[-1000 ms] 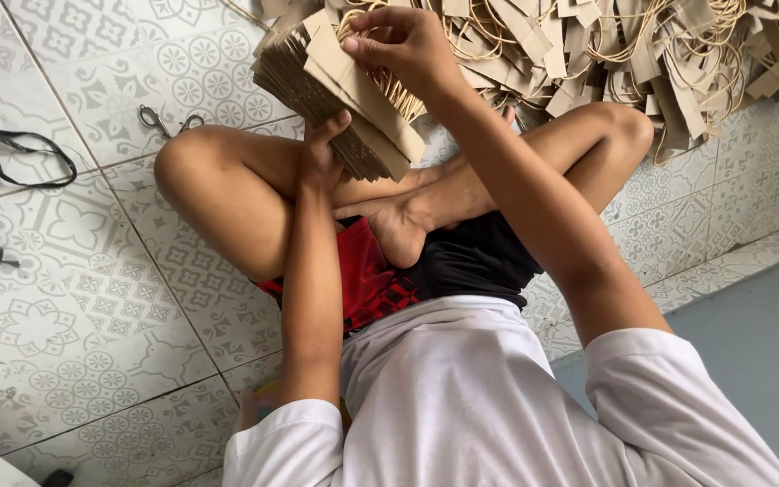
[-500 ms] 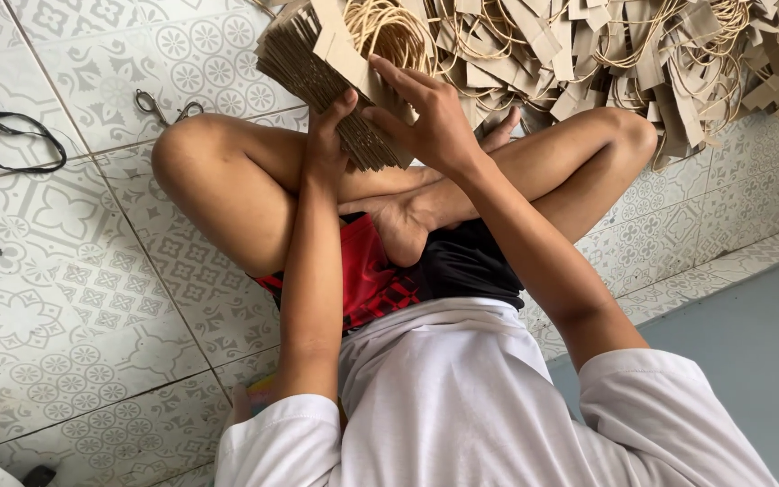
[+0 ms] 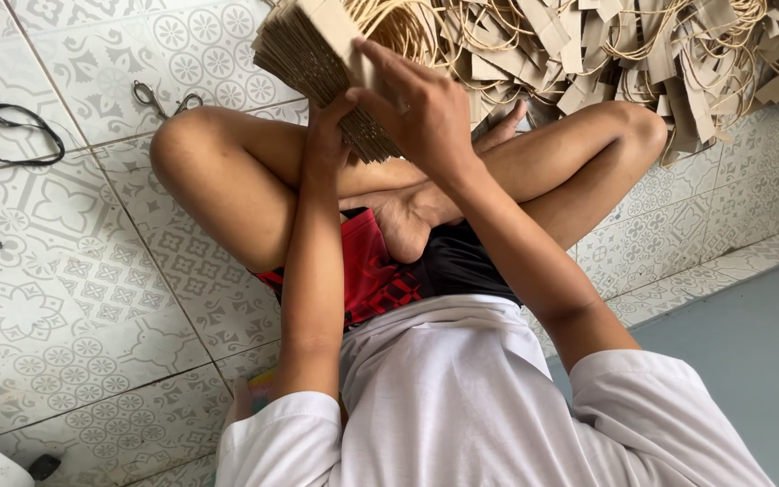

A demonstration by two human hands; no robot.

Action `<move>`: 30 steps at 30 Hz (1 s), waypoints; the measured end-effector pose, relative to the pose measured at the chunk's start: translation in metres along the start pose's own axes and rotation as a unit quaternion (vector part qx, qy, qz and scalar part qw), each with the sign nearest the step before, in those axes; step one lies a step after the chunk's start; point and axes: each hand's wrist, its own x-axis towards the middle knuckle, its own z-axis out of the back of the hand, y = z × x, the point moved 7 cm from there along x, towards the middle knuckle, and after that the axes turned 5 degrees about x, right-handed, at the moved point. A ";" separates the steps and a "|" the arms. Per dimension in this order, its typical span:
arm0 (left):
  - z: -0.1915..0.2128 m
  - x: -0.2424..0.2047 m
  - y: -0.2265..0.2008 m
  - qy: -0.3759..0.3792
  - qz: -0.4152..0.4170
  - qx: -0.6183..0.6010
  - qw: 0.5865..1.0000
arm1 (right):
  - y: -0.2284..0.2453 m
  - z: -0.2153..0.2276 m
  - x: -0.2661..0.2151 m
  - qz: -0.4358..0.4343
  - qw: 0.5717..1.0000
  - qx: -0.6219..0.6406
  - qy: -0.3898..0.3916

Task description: Organizing and aligning a stack of paper bag handles by flipping through them.

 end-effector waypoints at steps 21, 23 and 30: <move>-0.023 -0.005 -0.017 0.051 0.000 -0.024 0.998 | -0.014 -0.041 -0.017 -0.069 0.998 -0.002 -0.011; -0.040 -0.011 -0.027 0.075 0.008 -0.030 0.997 | -0.021 -0.031 -0.007 -0.071 0.997 0.022 -0.016; -0.041 -0.016 -0.018 0.048 0.053 0.039 0.997 | -0.014 0.001 0.048 0.058 0.989 0.125 0.049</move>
